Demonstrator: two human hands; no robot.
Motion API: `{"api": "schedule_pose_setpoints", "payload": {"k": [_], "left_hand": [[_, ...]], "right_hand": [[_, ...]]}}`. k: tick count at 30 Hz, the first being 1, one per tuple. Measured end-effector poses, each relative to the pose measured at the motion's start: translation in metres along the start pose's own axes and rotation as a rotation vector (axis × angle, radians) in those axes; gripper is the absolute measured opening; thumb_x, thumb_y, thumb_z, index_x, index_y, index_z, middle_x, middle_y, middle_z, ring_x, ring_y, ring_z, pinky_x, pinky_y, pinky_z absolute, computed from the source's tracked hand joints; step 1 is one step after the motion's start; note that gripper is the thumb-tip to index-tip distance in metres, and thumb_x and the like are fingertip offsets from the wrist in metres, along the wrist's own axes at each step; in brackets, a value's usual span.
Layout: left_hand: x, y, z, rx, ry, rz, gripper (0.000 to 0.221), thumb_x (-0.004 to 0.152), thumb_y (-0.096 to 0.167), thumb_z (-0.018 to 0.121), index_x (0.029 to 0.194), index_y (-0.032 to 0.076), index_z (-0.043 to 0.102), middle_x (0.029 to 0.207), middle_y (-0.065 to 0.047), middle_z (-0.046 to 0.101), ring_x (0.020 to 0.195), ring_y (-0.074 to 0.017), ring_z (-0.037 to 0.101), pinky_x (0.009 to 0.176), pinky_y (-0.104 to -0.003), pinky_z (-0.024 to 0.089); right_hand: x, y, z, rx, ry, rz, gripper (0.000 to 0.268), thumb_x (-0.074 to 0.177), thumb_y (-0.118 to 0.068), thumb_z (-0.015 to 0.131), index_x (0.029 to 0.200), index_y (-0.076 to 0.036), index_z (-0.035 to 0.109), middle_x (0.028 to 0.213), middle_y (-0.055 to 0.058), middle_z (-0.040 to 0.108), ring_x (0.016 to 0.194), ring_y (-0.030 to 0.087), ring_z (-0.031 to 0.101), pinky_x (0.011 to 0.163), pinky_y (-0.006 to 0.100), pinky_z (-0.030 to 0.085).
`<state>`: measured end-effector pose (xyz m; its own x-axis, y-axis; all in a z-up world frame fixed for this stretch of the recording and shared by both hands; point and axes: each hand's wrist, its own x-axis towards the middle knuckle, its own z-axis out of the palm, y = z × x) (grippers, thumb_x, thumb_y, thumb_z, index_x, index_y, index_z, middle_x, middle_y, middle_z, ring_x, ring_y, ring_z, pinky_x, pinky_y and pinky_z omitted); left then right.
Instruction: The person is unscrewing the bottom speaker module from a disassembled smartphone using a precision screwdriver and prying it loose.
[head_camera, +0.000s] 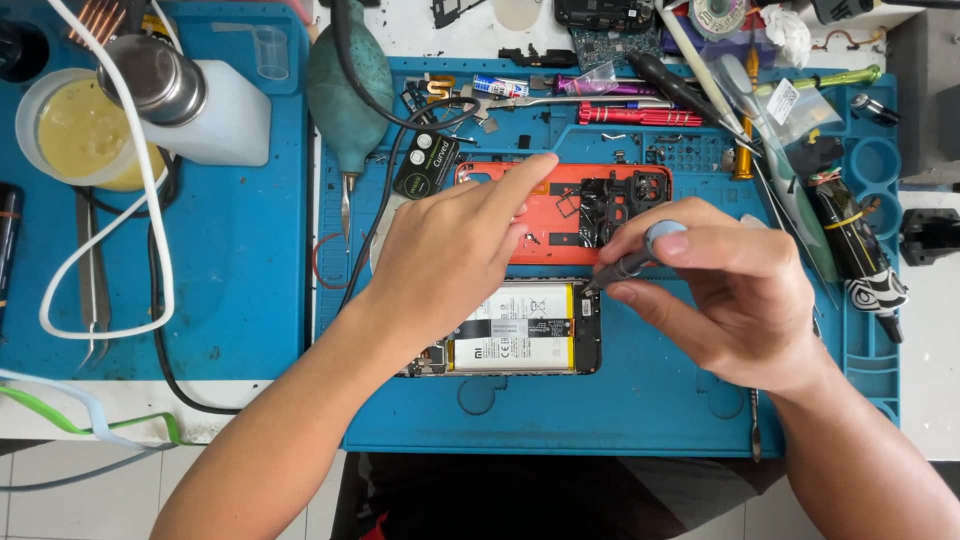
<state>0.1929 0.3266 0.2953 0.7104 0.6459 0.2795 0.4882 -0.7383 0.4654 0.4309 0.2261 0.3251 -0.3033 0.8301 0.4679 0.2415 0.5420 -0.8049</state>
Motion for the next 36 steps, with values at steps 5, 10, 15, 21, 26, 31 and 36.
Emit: {"api": "schedule_pose_setpoints", "payload": {"k": [5, 10, 15, 21, 26, 31, 36], "left_hand": [[-0.001, 0.006, -0.003, -0.133, 0.05, 0.028, 0.047, 0.095, -0.001, 0.069, 0.139, 0.008, 0.054, 0.091, -0.005, 0.073, 0.082, -0.0286, 0.069, 0.061, -0.043, 0.054], [0.001, 0.024, -0.009, -0.541, 0.032, 0.039, 0.038, 0.095, -0.003, 0.07, 0.131, 0.007, 0.061, 0.097, -0.006, 0.075, 0.089, -0.018, 0.072, 0.08, -0.029, 0.063], [0.002, 0.033, -0.013, -0.876, -0.167, -0.095, 0.035, 0.093, -0.001, 0.068, 0.126, 0.01, 0.064, 0.101, -0.004, 0.08, 0.096, -0.0148, 0.079, 0.082, -0.027, 0.06], [0.004, 0.035, -0.017, -0.948, -0.212, -0.111, 0.037, 0.09, 0.0, 0.071, 0.125, 0.01, 0.064, 0.108, -0.008, 0.078, 0.104, -0.0194, 0.079, 0.093, -0.031, 0.065], [0.004, 0.039, -0.021, -1.015, -0.258, -0.153, 0.043, 0.091, -0.002, 0.07, 0.131, 0.011, 0.06, 0.111, -0.006, 0.076, 0.109, -0.0175, 0.077, 0.103, -0.031, 0.062], [0.004, 0.04, -0.017, -1.103, -0.251, -0.184, 0.051, 0.091, -0.001, 0.072, 0.137, 0.014, 0.056, 0.118, -0.011, 0.077, 0.116, -0.0224, 0.077, 0.106, -0.034, 0.064], [0.005, 0.038, -0.02, -1.155, -0.249, -0.166, 0.043, 0.099, 0.006, 0.066, 0.139, 0.011, 0.055, 0.12, -0.01, 0.077, 0.13, -0.0232, 0.07, 0.11, -0.035, 0.061]], "right_hand": [[0.003, 0.003, 0.017, -0.069, 0.094, -0.151, 0.069, 0.084, 0.006, 0.084, 0.125, -0.023, 0.036, 0.098, 0.015, 0.053, 0.087, 0.028, 0.069, 0.079, 0.037, 0.072], [-0.003, 0.006, 0.019, -0.015, 0.127, -0.141, 0.066, 0.088, 0.006, 0.08, 0.131, -0.025, 0.041, 0.101, 0.014, 0.051, 0.093, 0.027, 0.066, 0.081, 0.038, 0.074], [-0.005, 0.004, 0.018, -0.03, 0.105, -0.077, 0.048, 0.083, 0.004, 0.082, 0.102, -0.016, 0.043, 0.102, 0.02, 0.055, 0.093, 0.033, 0.068, 0.081, 0.04, 0.067], [-0.001, -0.003, 0.002, 0.117, -0.05, 0.022, 0.055, 0.095, 0.013, 0.066, 0.128, -0.023, 0.041, 0.114, 0.027, 0.067, 0.095, 0.026, 0.076, 0.08, 0.027, 0.067], [0.001, -0.007, 0.011, 0.25, -0.072, -0.028, 0.042, 0.1, 0.005, 0.06, 0.132, -0.019, 0.046, 0.129, 0.028, 0.064, 0.124, 0.04, 0.074, 0.11, 0.046, 0.068], [-0.007, 0.0, 0.024, 0.015, 0.204, -0.159, 0.05, 0.094, -0.007, 0.077, 0.125, -0.026, 0.043, 0.11, 0.012, 0.052, 0.096, 0.02, 0.063, 0.085, 0.028, 0.064], [0.004, -0.017, 0.002, 0.269, -0.055, -0.001, 0.037, 0.108, 0.013, 0.043, 0.131, -0.016, 0.045, 0.123, 0.028, 0.068, 0.125, 0.04, 0.074, 0.119, 0.056, 0.066]]}}
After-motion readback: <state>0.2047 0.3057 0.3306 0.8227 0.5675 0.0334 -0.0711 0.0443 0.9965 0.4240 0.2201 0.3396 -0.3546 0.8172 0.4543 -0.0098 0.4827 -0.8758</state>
